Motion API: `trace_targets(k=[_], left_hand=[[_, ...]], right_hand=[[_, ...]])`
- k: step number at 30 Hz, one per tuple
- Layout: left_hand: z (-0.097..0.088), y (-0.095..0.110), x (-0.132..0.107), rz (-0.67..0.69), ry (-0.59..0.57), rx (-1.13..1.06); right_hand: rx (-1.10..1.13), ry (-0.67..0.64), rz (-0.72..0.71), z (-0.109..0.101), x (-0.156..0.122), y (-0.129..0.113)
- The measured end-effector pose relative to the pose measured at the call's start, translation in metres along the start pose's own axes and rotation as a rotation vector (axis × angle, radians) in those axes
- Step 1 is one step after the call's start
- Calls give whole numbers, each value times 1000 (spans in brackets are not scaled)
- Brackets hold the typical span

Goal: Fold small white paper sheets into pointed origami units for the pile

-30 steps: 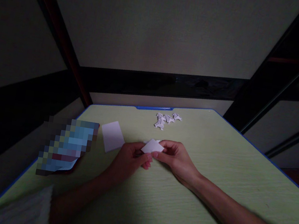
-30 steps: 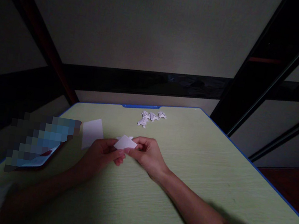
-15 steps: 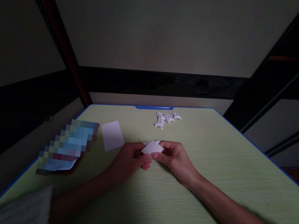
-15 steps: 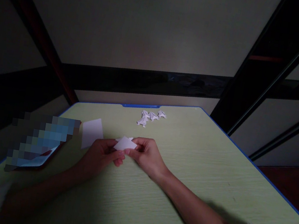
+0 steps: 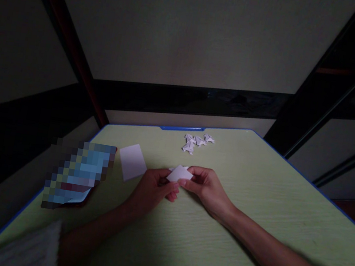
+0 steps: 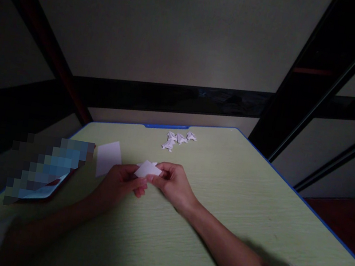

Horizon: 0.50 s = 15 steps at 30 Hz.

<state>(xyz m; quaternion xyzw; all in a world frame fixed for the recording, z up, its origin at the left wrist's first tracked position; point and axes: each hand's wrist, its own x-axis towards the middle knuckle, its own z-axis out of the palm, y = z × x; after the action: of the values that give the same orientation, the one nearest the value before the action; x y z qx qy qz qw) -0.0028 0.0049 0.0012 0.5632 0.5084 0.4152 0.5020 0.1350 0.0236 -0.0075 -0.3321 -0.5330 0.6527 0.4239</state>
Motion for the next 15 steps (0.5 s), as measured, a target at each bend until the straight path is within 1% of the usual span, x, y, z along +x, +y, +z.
trace_targets(k=[3,5,7,10,13,15], left_hand=[[-1,1,1,-7,-2,-50],[-2,1,0,-5,-25,-58],[-3,1,0,1,-76,-47],[-3,1,-1,1,-144,-25],[-2,-1,-1,10,-138,-16],[-1,-2,-1,23,-103,-16]], right_hand=[[59,58,8,1,1,-2],[131,88,0,1,1,-4],[188,90,-13,1,1,-6],[195,56,-12,2,0,-6],[178,44,-9,4,-1,-5],[180,76,-13,5,-1,-6]])
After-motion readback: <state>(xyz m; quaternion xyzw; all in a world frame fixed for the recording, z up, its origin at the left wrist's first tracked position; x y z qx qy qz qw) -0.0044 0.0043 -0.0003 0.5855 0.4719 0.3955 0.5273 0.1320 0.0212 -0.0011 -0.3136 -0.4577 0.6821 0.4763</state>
